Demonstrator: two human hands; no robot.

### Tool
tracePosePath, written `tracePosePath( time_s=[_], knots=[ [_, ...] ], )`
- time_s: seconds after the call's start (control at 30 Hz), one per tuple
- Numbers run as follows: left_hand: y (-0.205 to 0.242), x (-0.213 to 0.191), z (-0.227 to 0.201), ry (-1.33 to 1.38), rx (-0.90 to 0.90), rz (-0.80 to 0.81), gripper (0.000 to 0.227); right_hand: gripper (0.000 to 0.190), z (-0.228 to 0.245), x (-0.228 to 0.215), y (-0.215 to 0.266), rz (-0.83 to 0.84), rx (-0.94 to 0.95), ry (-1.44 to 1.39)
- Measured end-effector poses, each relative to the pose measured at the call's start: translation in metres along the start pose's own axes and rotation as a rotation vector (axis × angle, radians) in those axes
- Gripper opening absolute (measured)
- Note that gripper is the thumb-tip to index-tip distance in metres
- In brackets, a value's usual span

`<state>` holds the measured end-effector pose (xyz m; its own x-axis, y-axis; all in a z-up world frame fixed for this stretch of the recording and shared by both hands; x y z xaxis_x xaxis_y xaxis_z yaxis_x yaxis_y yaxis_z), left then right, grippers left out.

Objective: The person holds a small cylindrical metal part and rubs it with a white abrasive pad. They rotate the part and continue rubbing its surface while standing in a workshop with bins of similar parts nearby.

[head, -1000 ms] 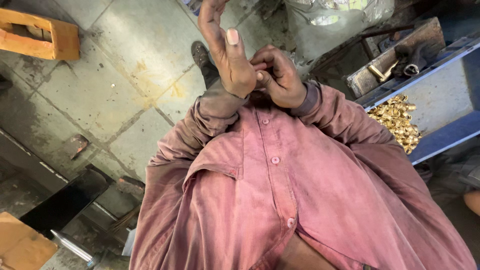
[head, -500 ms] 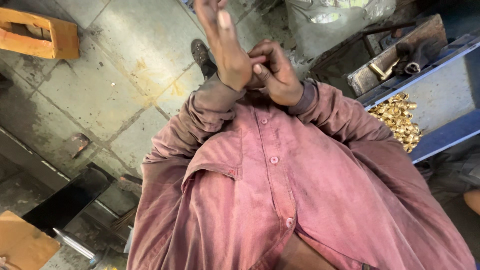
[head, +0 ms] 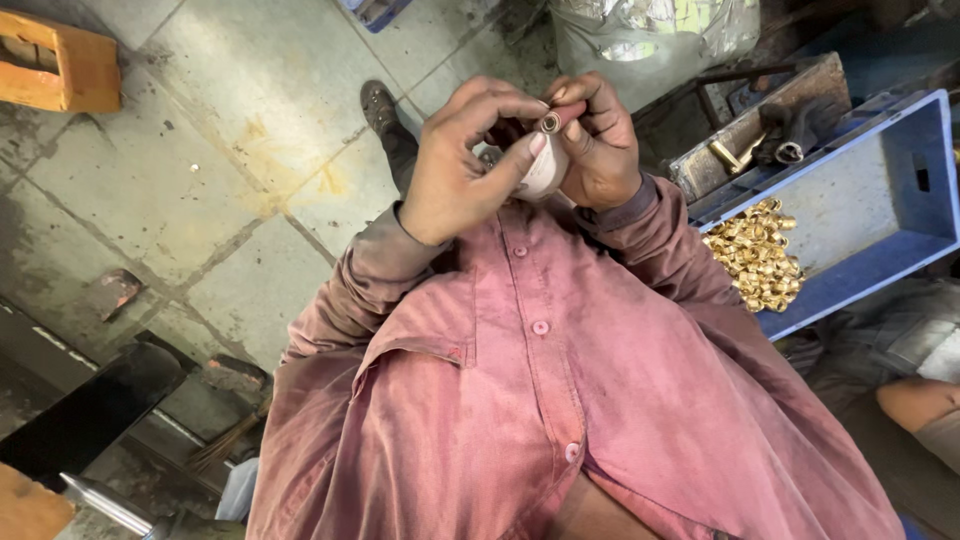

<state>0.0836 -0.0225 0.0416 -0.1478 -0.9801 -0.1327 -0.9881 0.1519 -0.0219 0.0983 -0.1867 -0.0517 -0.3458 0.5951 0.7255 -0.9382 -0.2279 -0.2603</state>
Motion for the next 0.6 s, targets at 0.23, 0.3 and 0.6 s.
tracePosePath(
  time_s=[0.23,0.3,0.6],
  knots=[
    [-0.004,-0.001,0.002,-0.053,-0.114,-0.071,0.034,0.023,0.001,-0.009,0.003,0.045,-0.063,0.351],
    [-0.004,-0.002,0.0,-0.128,-0.069,-0.094,0.031,0.023,0.003,-0.004,0.003,0.089,-0.096,0.478],
    [-0.032,-0.02,0.021,-0.111,0.057,-0.143,0.015,0.025,0.01,-0.008,-0.03,0.18,-0.086,0.85]
  ],
)
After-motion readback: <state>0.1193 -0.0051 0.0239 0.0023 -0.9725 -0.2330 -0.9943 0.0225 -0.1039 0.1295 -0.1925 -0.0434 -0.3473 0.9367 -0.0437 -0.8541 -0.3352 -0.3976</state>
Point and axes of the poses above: each hand's wrist, its own y-axis away from the middle knuckle, its own x-axis out of the palm, z = x × y, the point moved 7 cm from there along -y, towards the middle knuckle, and after that the axes turned 14 degrees about -x, right-handed, at the moved point
